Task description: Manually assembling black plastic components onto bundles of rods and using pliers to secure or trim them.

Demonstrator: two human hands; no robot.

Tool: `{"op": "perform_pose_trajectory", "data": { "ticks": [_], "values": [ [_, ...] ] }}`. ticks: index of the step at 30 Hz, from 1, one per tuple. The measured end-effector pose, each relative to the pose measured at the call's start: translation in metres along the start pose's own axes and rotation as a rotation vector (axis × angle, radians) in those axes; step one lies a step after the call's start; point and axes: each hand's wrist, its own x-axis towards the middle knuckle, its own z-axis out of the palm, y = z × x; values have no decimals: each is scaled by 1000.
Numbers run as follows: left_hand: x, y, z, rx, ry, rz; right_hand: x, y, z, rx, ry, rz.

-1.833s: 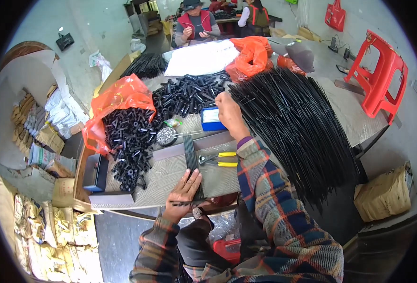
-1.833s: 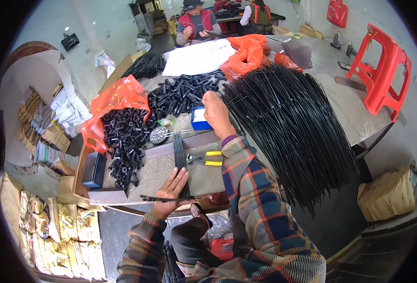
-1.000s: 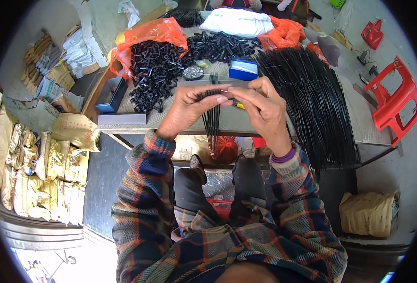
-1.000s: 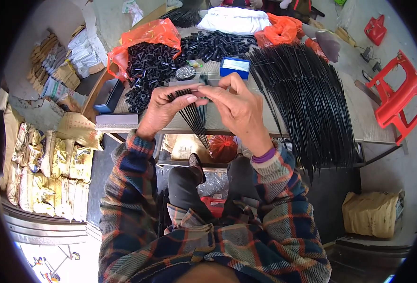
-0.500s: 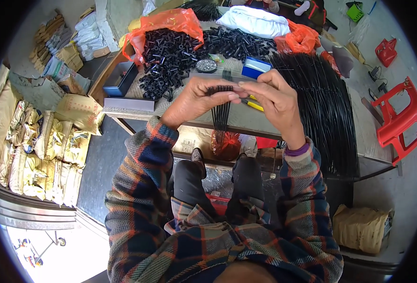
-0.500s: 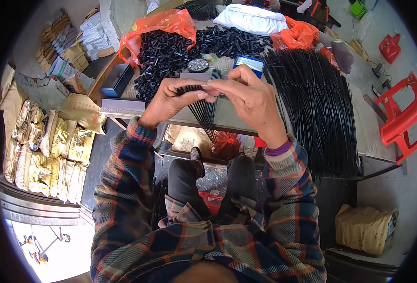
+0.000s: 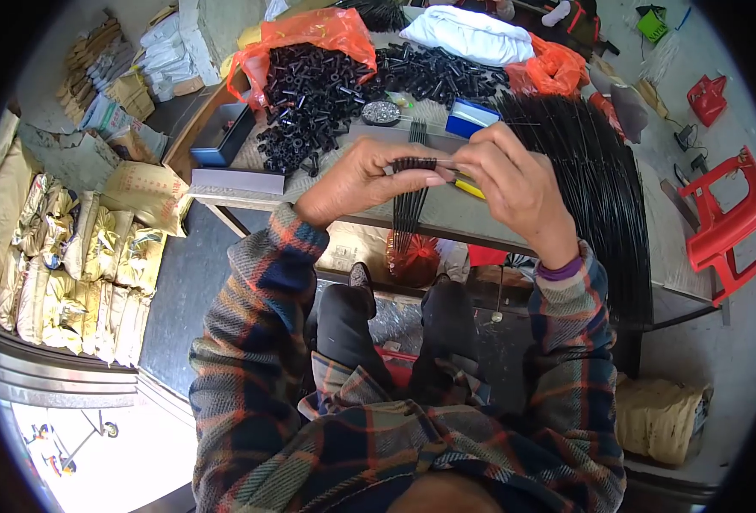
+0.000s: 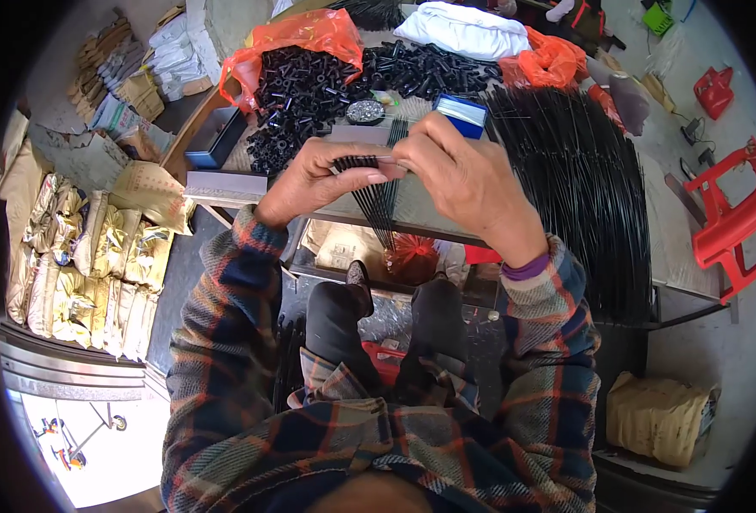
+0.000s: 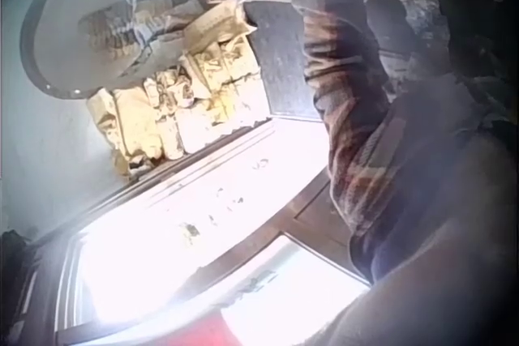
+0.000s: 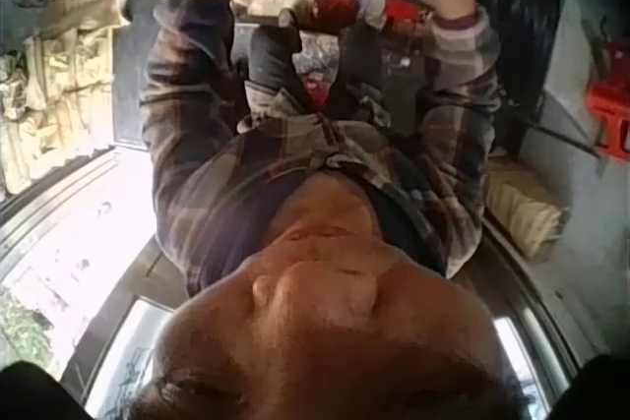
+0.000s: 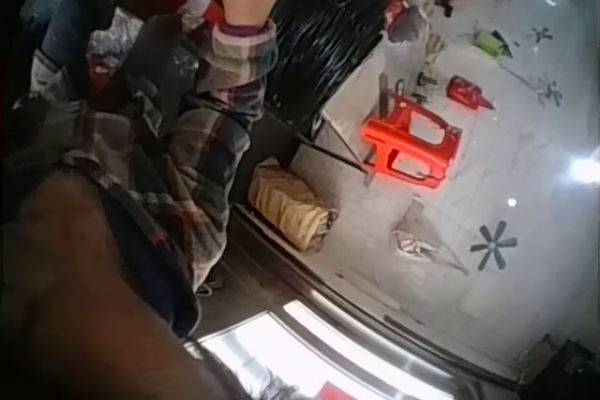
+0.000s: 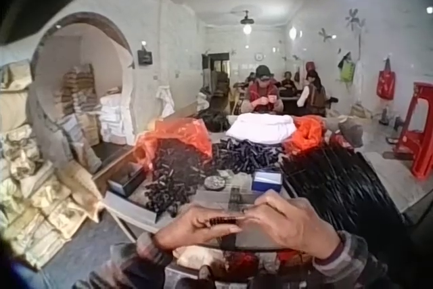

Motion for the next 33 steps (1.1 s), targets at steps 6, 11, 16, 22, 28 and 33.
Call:
{"op": "perform_pose_trajectory", "data": {
  "ticks": [6,11,16,22,28,33],
  "values": [
    [-3,-6,-5,350,28,77,8,-15,-5,23,-26,7],
    [-4,-13,-4,316,61,165,8,-8,2,130,-15,-23],
    [-3,-17,-5,402,28,228,13,-14,10,97,69,-103],
    [-15,-63,13,548,-87,-35,19,-33,14,-237,-40,-208],
    [-52,-118,56,1130,-109,11,-24,-65,-46,-11,-395,-177],
    [-84,-90,80,880,173,58,-59,-90,-129,175,-654,-208]
  ]
}}
